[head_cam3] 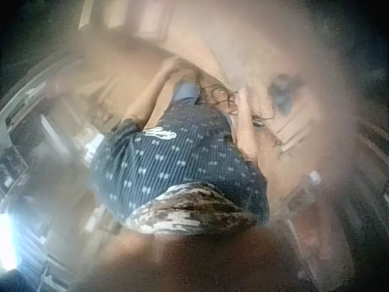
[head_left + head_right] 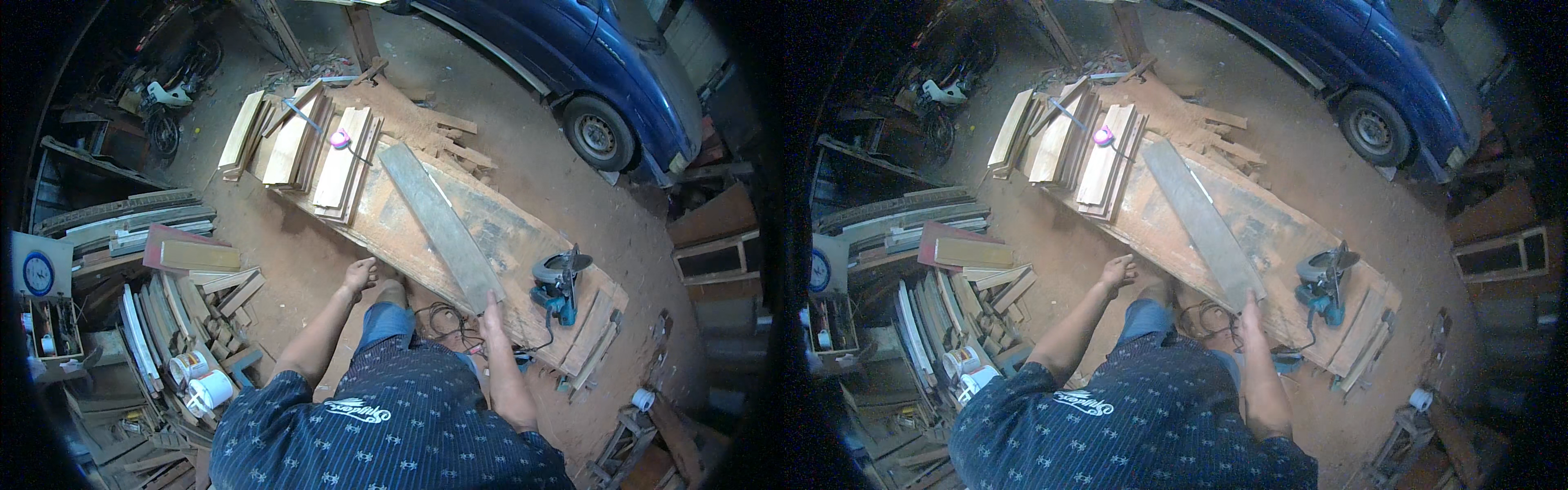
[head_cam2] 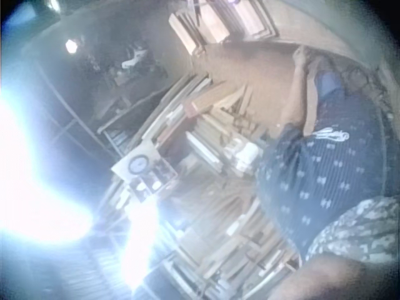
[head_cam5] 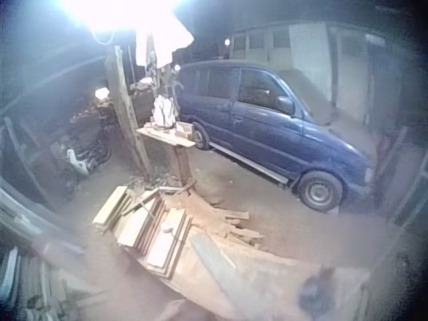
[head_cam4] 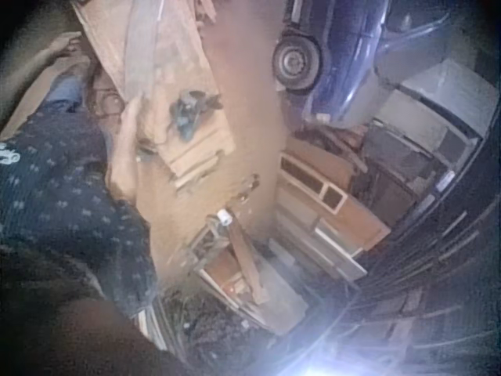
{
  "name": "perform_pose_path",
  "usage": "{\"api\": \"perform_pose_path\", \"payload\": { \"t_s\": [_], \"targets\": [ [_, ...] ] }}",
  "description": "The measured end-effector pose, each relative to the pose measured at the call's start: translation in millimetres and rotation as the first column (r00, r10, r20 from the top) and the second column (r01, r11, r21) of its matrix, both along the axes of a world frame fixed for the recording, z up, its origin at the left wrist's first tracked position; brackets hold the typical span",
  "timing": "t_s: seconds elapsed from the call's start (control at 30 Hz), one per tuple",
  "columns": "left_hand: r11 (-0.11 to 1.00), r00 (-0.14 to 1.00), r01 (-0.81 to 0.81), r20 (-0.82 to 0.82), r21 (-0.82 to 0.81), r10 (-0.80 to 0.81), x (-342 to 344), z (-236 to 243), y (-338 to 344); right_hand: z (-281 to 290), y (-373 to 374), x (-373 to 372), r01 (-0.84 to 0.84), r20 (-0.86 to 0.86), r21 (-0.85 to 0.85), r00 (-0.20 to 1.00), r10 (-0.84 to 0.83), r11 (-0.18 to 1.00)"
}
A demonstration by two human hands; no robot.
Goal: The person measures a long wooden plank with a tape measure and marks it. They then use a circular saw to cut the plank into smaller pieces. The person repeats the measuring and cutting process on the resulting wood pieces.
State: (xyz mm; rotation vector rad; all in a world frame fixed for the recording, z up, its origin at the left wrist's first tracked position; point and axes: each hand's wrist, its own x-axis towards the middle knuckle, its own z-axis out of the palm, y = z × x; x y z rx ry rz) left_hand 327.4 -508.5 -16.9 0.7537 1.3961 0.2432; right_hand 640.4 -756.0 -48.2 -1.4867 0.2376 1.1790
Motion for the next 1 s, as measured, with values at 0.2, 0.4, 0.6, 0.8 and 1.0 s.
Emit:
{"api": "perform_pose_path", "payload": {
  "t_s": [0.2,0.4,0.6,0.8,1.0],
  "targets": [
    [0.853,0.954,0.057,-0.282,0.519,0.107,-54,-41,91,47,20,-16,-0.165,0.085,-0.281,0.977,0.196,0.945],
    [0.541,0.834,0.366,-0.525,0.758,0.171,-30,-29,263,-13,42,-42,0.081,0.561,-0.478,0.795,0.233,0.875],
    [0.348,0.759,0.557,-0.632,0.754,0.157,27,-19,408,3,127,-83,0.152,0.657,-0.602,0.653,0.378,0.784],
    [0.386,0.538,0.818,-0.804,0.426,-0.253,41,-24,461,37,214,-102,-0.056,0.528,-0.599,0.723,0.447,0.799],
    [0.684,0.944,0.221,0.026,0.695,-0.330,45,-14,394,74,368,-144,-0.229,0.107,-0.123,0.964,0.242,0.966]
  ]
}}
